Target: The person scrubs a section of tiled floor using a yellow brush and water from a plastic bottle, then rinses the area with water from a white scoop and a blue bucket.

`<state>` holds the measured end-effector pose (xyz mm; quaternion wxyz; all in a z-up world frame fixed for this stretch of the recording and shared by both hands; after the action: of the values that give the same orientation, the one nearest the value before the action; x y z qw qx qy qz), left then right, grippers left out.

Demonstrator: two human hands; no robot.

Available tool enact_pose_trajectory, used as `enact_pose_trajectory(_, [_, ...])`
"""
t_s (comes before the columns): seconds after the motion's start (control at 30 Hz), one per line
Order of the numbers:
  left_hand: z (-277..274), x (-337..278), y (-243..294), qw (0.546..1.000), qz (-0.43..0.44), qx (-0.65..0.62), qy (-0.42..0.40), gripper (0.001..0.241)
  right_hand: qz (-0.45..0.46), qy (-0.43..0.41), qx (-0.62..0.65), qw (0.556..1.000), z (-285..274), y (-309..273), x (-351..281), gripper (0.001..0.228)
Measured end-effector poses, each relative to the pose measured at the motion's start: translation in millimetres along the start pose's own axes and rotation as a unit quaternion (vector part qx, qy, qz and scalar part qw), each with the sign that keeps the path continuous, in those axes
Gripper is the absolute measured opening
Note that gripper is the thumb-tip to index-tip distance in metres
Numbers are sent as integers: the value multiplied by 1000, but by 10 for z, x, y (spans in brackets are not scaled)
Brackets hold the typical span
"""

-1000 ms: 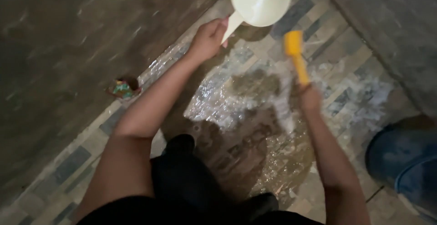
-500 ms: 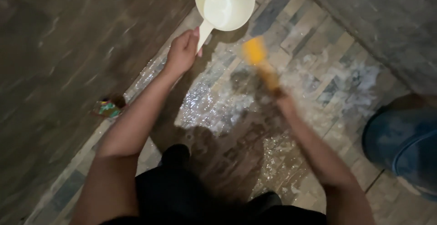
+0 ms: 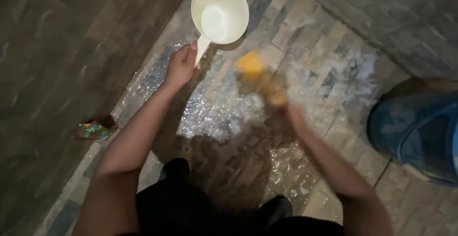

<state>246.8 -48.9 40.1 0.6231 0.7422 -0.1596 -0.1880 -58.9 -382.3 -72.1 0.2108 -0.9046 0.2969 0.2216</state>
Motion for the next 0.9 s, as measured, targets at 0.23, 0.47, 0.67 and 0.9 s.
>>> enact_pose_trajectory(0.23, [104,-81,-111,1000,-16,-5,-9,48,199,46,-87,975,-535,1261,227,53])
enact_pose_trajectory(0.47, [295,-98,-50,999,-7,20,-24,47,20,-2,-67,998,143,568,-524,30])
enact_pose_trajectory(0.67, [516,-111,-98,997,-53,10,-57,46,196,-9,-33,980,-588,1252,-368,41])
enact_pose_trajectory(0.9, [450,-45,-21,998,6,39,-38,47,111,6,83,990,-384,497,-441,45])
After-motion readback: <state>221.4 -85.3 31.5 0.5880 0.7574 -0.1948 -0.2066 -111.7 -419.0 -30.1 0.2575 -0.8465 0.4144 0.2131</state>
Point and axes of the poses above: each hand's wrist, its own x-axis towards the middle knuckle, its own z-axis out of the palm, y = z × x, the point moved 10 cm from there along x, towards the middle knuckle, and after that the axes turned 9 degrees about z, right-handed, at the moved point
